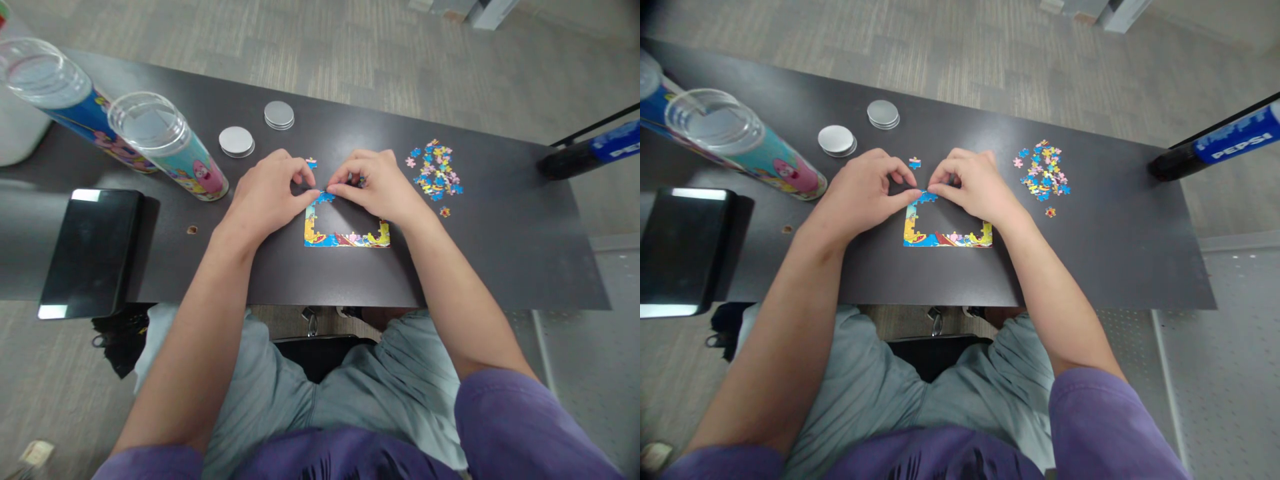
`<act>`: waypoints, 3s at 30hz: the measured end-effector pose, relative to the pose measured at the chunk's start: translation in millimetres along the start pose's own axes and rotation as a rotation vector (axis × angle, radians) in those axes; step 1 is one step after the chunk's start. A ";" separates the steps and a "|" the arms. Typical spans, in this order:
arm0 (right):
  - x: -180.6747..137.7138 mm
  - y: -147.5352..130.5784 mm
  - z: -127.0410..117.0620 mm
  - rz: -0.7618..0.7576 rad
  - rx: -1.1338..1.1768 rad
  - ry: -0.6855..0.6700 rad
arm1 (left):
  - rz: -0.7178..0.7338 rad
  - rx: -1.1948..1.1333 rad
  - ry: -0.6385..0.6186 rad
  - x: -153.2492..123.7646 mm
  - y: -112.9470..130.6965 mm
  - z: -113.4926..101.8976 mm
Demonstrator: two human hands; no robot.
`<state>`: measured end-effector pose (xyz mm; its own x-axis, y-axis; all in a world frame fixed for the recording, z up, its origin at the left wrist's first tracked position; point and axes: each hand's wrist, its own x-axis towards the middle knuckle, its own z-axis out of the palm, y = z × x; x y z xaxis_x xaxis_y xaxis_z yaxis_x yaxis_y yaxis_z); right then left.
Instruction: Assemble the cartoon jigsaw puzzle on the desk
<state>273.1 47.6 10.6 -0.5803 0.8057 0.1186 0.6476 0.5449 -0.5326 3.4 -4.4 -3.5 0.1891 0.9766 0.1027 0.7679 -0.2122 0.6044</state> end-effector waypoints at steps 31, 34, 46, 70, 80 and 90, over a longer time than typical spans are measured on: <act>-8.4 6.9 -14.6 -0.020 0.023 -0.100 | 0.050 0.024 -0.035 -1.8 11.2 2.5; -9.1 6.4 -15.9 -0.024 0.024 -0.093 | 0.054 0.031 -0.034 -1.4 10.3 2.8; -9.5 8.6 -27.0 0.013 0.032 -0.025 | 0.058 0.036 -0.033 -1.7 9.3 3.0; -12.3 29.7 -28.9 -0.011 0.090 -0.124 | 0.085 -0.019 -0.027 -1.9 0.2 1.6; -11.9 24.2 -23.2 -0.027 0.077 -0.095 | 0.077 0.025 -0.051 -0.6 2.8 0.6; -10.6 21.7 -23.2 -0.016 0.054 -0.120 | 0.084 0.019 -0.052 -0.5 3.3 0.3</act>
<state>304.8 56.2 17.3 -0.6476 0.7614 0.0280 0.6121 0.5418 -0.5761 6.0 -5.6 -1.7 0.2842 0.9523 0.1112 0.7593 -0.2944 0.5803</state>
